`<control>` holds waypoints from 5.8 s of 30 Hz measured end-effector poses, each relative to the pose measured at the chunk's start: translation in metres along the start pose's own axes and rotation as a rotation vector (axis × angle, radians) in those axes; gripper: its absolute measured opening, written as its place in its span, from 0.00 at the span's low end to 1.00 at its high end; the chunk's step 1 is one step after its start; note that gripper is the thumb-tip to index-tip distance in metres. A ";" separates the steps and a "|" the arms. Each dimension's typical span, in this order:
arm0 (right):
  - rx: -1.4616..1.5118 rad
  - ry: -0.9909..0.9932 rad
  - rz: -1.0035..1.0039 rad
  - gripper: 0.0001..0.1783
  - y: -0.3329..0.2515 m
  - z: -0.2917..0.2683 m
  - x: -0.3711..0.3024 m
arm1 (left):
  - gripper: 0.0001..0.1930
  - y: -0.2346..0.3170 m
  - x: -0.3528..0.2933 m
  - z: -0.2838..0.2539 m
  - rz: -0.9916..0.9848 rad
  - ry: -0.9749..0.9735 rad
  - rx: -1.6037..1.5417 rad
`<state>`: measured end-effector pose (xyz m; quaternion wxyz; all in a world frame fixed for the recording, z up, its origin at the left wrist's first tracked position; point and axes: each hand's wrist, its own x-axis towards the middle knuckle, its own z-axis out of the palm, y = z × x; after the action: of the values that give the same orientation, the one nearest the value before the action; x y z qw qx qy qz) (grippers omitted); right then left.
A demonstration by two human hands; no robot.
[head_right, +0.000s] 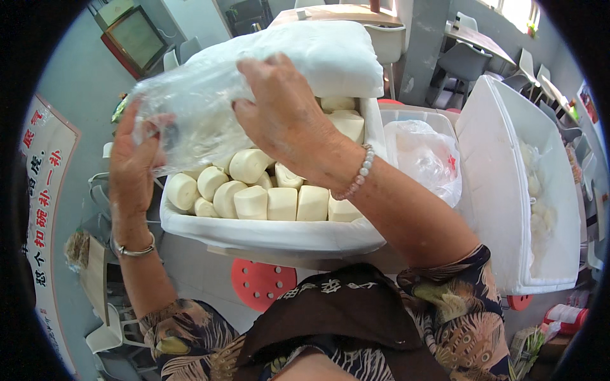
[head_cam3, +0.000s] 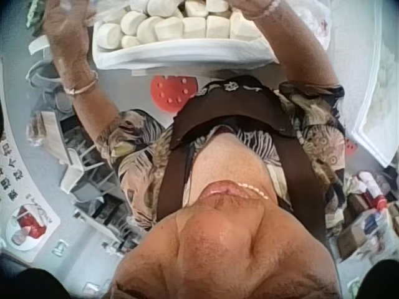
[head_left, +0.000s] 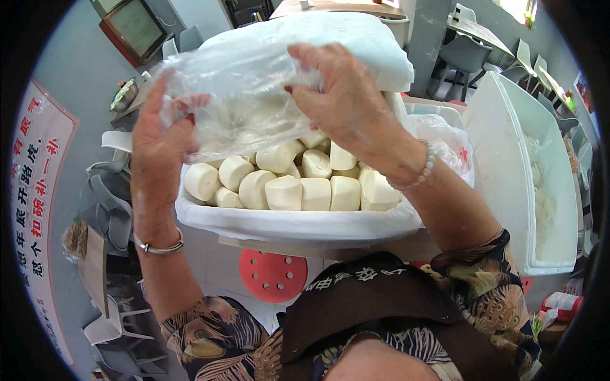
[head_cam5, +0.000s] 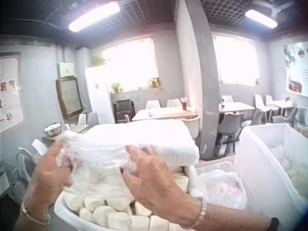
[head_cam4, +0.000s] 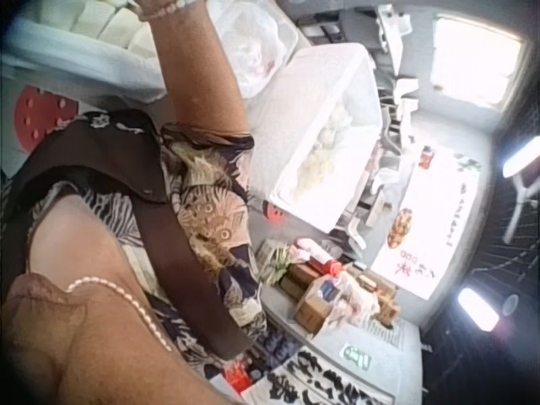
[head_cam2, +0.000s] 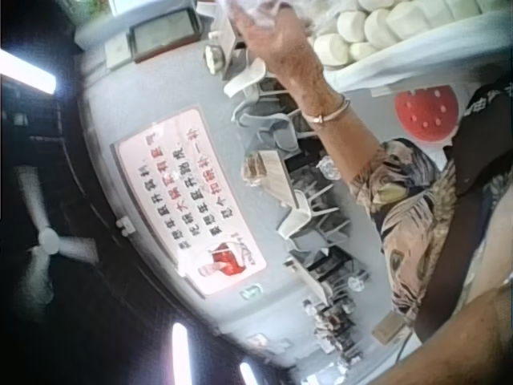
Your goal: The person places white dumplings from a large container into small plastic bags, ties each bag, and sets it aside. The process is repeated for multiple dumplings throughout the clip.
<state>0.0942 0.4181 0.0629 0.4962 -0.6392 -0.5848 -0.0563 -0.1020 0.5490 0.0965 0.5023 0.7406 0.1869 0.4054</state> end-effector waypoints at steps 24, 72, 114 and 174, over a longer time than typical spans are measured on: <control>-0.188 -0.571 0.125 0.21 0.037 0.073 -0.046 | 0.17 -0.122 -0.001 0.002 0.166 -0.202 0.905; -0.159 -0.289 0.380 0.15 0.032 -0.029 -0.038 | 0.11 -0.072 -0.020 0.020 -0.160 -0.074 0.163; 0.256 -0.113 0.262 0.05 0.038 -0.079 -0.070 | 0.26 0.014 -0.022 0.059 -0.113 -0.242 -0.479; 0.702 -0.491 0.188 0.27 -0.006 -0.050 -0.044 | 0.15 0.002 -0.031 0.062 -0.325 -0.577 -0.706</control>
<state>0.1014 0.3512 0.0623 0.5326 -0.4770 -0.6082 0.3448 -0.0720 0.4904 0.0757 0.8112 0.5682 0.0042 0.1384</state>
